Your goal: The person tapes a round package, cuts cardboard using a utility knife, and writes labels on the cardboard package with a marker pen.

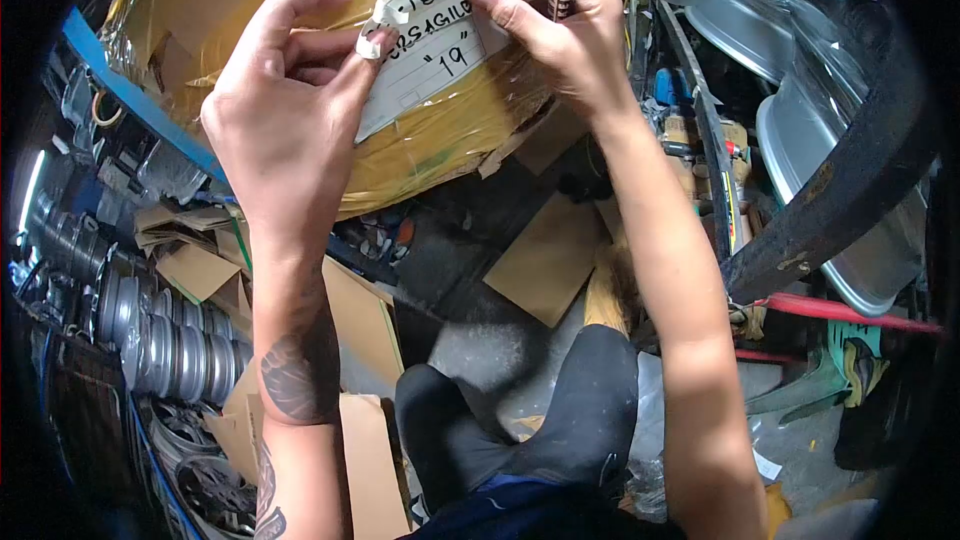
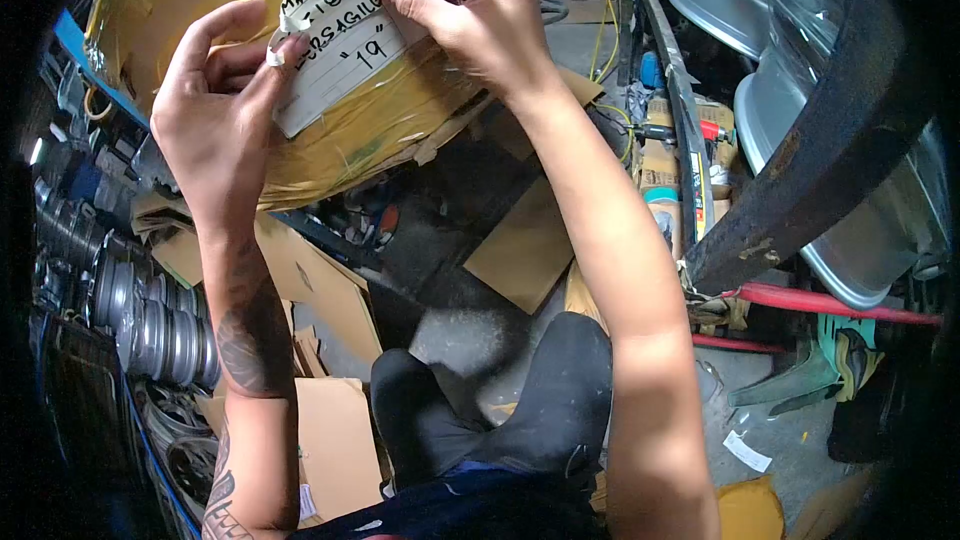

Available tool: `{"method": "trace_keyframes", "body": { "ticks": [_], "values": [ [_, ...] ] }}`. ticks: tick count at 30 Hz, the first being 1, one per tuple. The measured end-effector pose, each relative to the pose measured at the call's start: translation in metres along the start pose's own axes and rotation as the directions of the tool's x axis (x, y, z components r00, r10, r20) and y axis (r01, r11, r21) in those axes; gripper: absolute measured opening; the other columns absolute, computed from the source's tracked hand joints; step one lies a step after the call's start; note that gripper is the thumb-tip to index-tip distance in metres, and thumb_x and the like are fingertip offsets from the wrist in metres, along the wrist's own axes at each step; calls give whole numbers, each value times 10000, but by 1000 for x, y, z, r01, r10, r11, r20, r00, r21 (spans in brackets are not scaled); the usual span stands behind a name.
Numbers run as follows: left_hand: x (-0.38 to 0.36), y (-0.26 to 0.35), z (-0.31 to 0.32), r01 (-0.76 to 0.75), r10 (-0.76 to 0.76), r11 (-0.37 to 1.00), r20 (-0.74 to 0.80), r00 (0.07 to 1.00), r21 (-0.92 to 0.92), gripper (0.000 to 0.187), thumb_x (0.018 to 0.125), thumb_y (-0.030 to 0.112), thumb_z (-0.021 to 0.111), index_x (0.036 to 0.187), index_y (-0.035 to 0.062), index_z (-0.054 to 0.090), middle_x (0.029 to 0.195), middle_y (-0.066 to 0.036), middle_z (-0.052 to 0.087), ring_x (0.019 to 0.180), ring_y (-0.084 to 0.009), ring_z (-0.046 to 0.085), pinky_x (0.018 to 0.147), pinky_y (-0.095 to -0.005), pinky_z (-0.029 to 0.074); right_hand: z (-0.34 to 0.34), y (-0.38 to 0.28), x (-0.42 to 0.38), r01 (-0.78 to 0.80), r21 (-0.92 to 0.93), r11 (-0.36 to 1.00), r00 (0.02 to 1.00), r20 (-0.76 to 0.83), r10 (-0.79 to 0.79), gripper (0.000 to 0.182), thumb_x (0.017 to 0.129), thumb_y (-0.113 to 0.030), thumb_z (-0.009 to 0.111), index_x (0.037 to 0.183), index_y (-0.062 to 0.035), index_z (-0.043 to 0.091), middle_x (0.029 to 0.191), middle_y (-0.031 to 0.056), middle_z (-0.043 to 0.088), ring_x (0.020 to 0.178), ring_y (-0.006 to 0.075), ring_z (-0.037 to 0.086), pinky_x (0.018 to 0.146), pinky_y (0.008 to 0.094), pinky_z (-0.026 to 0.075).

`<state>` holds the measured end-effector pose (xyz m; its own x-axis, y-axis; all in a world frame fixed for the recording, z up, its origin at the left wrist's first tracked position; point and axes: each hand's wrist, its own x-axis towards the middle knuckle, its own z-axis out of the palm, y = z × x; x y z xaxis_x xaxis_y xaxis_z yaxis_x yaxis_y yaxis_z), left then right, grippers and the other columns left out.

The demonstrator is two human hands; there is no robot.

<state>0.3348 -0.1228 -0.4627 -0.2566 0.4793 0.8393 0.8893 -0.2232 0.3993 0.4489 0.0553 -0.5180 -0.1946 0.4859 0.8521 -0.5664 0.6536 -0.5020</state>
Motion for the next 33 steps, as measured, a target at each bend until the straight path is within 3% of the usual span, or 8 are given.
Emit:
{"method": "trace_keyframes", "body": {
  "ticks": [5, 8, 17, 20, 22, 25, 27, 33],
  "values": [
    [1, -3, 2, -45, 45, 998, -7, 999, 52, 350, 849, 47, 825, 1171, 5, 696, 833, -47, 744, 769, -44, 647, 687, -192, 513, 0, 21, -6, 87, -36, 996, 995, -44, -88, 245, 914, -53, 763, 1147, 10, 724, 1003, 74, 767, 923, 123, 717, 850, 262, 576],
    [1, -1, 1, -50, 50, 995, -6, 999, 82, 356, 845, 53, 829, 1177, 21, 703, 818, -42, 741, 756, -40, 645, 673, -189, 510, 2, 16, -8, 39, -34, 999, 997, -66, -41, 248, 910, -61, 773, 1144, 5, 725, 978, 69, 769, 906, 118, 721, 837, 258, 582],
    [1, 1, 0, -66, 66, 987, 3, 998, 147, 322, 829, 100, 841, 1124, 72, 717, 798, -58, 758, 698, -57, 673, 651, -224, 544, -3, 23, -3, 138, 29, 990, 990, -19, -138, 231, 904, 0, 752, 1133, 16, 727, 1005, 87, 766, 932, 127, 722, 847, 265, 590],
    [1, 6, -1, -78, 77, 980, 12, 997, 184, 338, 823, 96, 848, 1136, 79, 722, 782, -40, 742, 688, -44, 638, 636, -217, 521, -4, 21, -2, 178, -165, 970, 979, -68, -191, 251, 851, -165, 834, 1063, -48, 768, 938, 74, 791, 849, 132, 753, 766, 281, 589],
    [2, 6, -2, -67, 66, 980, 11, 998, 185, 375, 814, 92, 861, 1166, 88, 729, 777, -9, 721, 670, -18, 574, 620, -197, 486, -5, 18, 0, 223, -218, 950, 969, -56, -241, 254, 833, -164, 842, 1060, -76, 772, 912, 79, 786, 818, 147, 762, 739, 283, 588],
    [1, 5, -2, -177, 174, 925, 39, 984, 336, 388, 811, 106, 857, 1177, 119, 729, 770, -1, 717, 658, -30, 590, 616, -209, 497, -3, 12, 0, 253, -301, 919, 957, -59, -283, 266, 818, -175, 850, 1060, -96, 773, 903, 89, 779, 808, 178, 768, 713, 296, 587],
    [3, 5, -3, -240, 234, 863, 69, 970, 445, 400, 818, 139, 844, 1197, 154, 718, 777, -8, 719, 662, -76, 627, 630, -248, 518, -2, 2, -3, 270, -411, 871, 947, -51, -317, 267, 819, -183, 850, 1057, -92, 772, 897, 91, 777, 810, 180, 768, 706, 300, 587],
    [7, 15, -11, -345, 332, 678, 148, 931, 649, 462, 830, 224, 804, 1269, 221, 658, 770, -27, 694, 733, -217, 697, 697, -358, 550, 0, -9, -4, 338, -505, 794, 919, -4, -394, 294, 809, -213, 845, 1075, -123, 759, 891, 104, 762, 785, 250, 759, 675, 320, 586]
  ]
}}
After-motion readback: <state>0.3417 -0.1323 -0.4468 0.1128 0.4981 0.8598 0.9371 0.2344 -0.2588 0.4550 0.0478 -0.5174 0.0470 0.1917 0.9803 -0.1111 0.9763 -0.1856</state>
